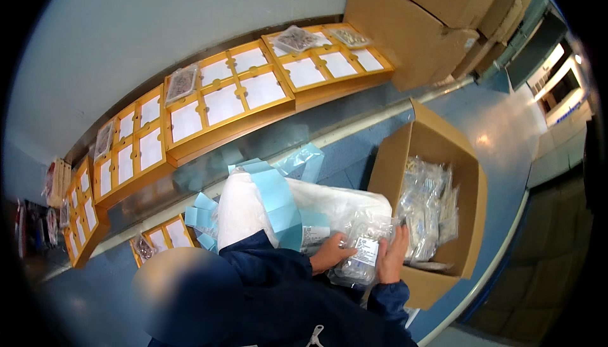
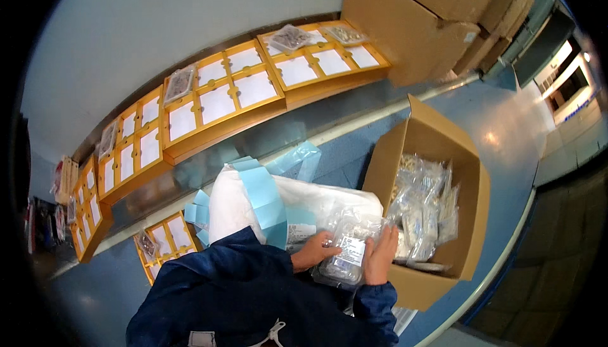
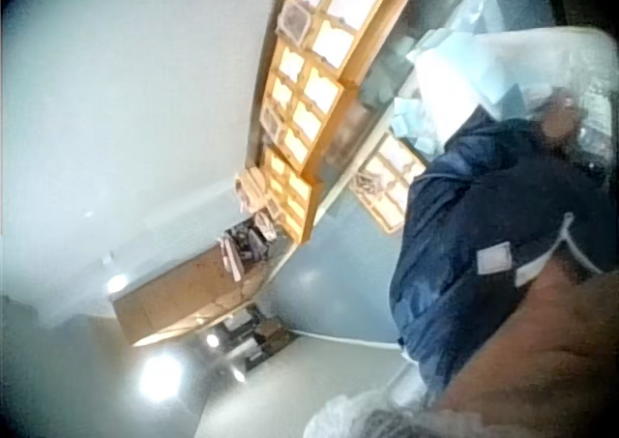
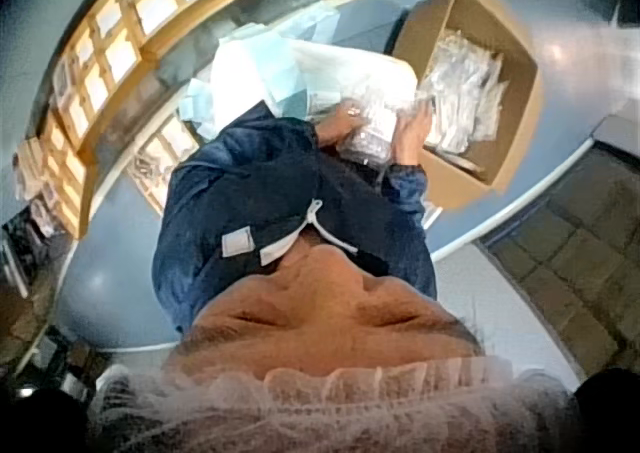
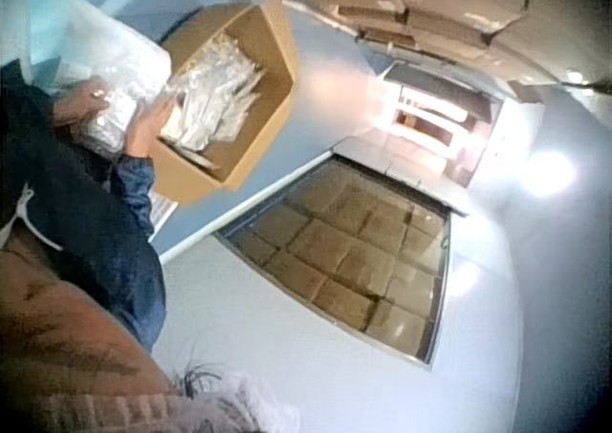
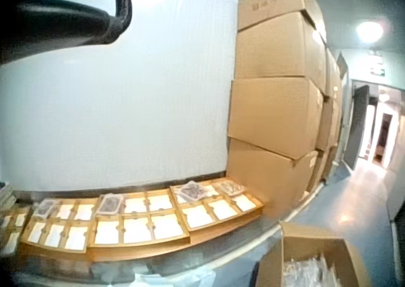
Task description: The person repeatedly picks up small plastic-wrapped packages from a cardboard box, checks a printed list, and places the packages into a wooden display rack with multiple compartments. The person handles the packages one at a time and occasionally adjusts the list.
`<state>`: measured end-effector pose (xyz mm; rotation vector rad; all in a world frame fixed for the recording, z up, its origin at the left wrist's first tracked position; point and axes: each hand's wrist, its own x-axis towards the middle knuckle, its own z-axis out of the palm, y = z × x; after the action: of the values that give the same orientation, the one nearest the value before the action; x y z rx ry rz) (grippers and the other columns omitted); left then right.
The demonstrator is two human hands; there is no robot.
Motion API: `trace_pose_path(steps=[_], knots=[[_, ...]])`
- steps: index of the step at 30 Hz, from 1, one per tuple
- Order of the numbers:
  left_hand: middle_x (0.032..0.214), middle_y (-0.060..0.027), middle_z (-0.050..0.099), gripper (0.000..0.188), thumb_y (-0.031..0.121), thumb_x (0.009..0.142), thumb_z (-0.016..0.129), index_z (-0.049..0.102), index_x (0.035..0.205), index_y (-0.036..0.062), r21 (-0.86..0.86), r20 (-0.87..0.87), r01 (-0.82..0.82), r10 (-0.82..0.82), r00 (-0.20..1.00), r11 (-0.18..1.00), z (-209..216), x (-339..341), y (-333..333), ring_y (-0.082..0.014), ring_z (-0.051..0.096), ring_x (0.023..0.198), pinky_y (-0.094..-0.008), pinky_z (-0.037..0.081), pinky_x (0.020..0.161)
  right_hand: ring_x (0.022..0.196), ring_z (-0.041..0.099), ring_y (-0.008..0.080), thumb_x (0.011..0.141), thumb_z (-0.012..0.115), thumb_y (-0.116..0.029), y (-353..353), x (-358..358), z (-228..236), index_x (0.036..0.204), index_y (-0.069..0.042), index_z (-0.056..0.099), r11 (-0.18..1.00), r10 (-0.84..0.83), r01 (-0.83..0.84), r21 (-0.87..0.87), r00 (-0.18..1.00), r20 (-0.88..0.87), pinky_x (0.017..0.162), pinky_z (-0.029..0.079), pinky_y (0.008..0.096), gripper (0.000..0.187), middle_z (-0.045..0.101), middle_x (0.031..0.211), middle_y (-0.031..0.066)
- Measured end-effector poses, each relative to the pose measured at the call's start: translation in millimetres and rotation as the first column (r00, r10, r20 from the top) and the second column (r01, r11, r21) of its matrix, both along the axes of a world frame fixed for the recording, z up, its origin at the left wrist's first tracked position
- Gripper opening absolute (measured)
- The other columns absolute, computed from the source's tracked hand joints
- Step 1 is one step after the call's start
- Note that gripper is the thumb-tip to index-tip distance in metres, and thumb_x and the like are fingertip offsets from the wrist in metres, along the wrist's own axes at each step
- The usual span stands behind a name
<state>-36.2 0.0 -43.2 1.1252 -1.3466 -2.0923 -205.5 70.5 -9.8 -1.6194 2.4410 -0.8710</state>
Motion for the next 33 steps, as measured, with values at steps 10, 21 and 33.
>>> trace_pose_path(steps=[10, 21, 33], knots=[[0.140, -0.0189, 0.027, 0.054, 0.030, 0.089, 0.049, 0.035, 0.134, 0.0028, -0.673, -0.216, -0.073, -0.102, 0.971, 0.736, 77.2, 1.5, -10.3, -0.0312, 0.024, 0.131, -0.0403, 0.021, 0.106, 0.119, 0.040, 0.0262, 0.075, 0.060, -0.020, -32.7, 46.7, 84.0, 0.139, -0.003, 0.021, 0.939, 0.340, -0.092, -0.330, 0.372, 0.864, 0.098, 0.035, 0.0337, 0.077, 0.037, 0.131, 0.0149], [0.119, -0.0120, 0.044, 0.064, 0.013, 0.081, 0.063, 0.027, 0.133, 0.0024, -0.471, -0.155, -0.302, 0.259, 0.953, 0.829, 74.2, 48.1, -64.7, -0.0237, 0.043, 0.113, -0.0346, 0.034, 0.097, 0.098, 0.054, 0.0153, 0.083, 0.055, -0.004, -100.0, 42.6, 79.4, 0.129, 0.000, 0.037, 0.948, 0.317, -0.015, -0.317, 0.077, 0.945, 0.083, 0.044, 0.0266, 0.049, 0.055, 0.112, 0.0086], [0.060, 0.0007, 0.036, 0.030, 0.029, 0.096, 0.035, 0.049, 0.093, 0.0029, 0.526, -0.850, 0.480, 0.417, 0.321, 0.702, 41.5, 65.1, -99.9, -0.0107, 0.038, 0.048, -0.0242, 0.032, 0.052, 0.129, 0.033, 0.0299, 0.088, 0.052, -0.030, -112.1, 86.3, 101.8, 0.132, 0.004, 0.034, 0.743, 0.583, -0.453, -0.493, 0.077, 0.809, 0.105, 0.028, 0.0412, 0.059, 0.030, 0.141, 0.0193]])
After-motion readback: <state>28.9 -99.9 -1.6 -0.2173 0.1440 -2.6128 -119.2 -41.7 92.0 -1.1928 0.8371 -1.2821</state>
